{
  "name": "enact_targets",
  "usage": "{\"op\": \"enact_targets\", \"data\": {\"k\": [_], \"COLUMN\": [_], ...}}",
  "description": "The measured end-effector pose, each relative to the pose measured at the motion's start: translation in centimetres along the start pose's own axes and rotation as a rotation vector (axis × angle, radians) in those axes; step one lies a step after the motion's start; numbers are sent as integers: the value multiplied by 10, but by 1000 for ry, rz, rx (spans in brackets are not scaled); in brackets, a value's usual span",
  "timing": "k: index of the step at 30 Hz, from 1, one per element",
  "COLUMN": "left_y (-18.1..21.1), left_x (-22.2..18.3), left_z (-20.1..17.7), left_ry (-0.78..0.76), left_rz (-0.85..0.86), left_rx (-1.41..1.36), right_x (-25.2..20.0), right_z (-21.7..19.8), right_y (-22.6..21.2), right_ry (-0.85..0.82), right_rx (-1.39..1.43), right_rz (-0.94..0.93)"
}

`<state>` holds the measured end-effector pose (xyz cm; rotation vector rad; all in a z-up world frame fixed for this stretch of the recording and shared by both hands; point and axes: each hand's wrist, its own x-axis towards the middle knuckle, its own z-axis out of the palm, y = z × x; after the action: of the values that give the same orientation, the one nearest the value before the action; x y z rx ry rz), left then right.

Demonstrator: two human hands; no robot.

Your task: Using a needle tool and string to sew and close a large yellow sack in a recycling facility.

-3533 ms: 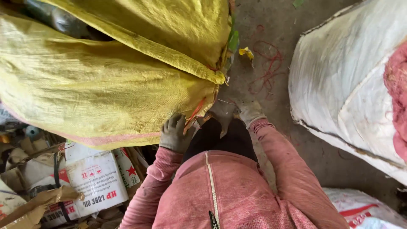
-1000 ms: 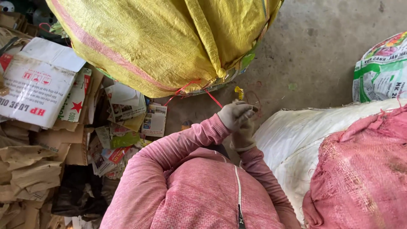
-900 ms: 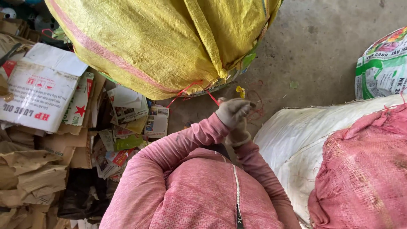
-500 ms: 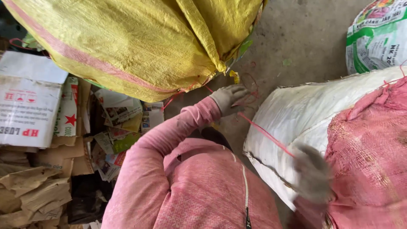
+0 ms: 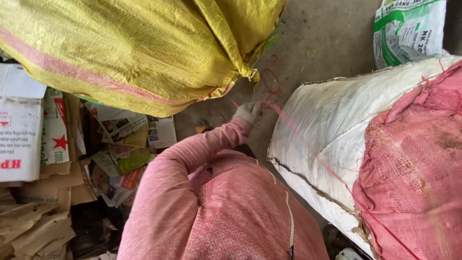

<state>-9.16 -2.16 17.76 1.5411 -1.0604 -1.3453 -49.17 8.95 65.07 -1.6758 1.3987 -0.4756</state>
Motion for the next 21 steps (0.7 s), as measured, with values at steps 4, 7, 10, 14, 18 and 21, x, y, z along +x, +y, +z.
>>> {"op": "enact_targets", "data": {"k": [4,7,10,14,18,21], "left_y": [21,-7,3,2,-11,-8], "left_x": [-30,-44,-49,-52,-60,-49], "left_z": [-2,-19,-47,-77,-88,-78], "left_ry": [-58,-240,-408,-319,-176,-64], "left_rz": [-224,-121,-85,-8,-279,-368], "left_rx": [84,132,147,298,254,4], "right_x": [125,205,263,365,437,471], "right_z": [32,62,114,218,265,297], "right_y": [-50,-47,-26,-22,2,19], "right_ry": [-63,-111,-126,-182,-411,-508], "right_rx": [-353,-601,-840,-1090,-1209,-1281], "right_rz": [-150,-282,-401,-555,-780,-1006]}}
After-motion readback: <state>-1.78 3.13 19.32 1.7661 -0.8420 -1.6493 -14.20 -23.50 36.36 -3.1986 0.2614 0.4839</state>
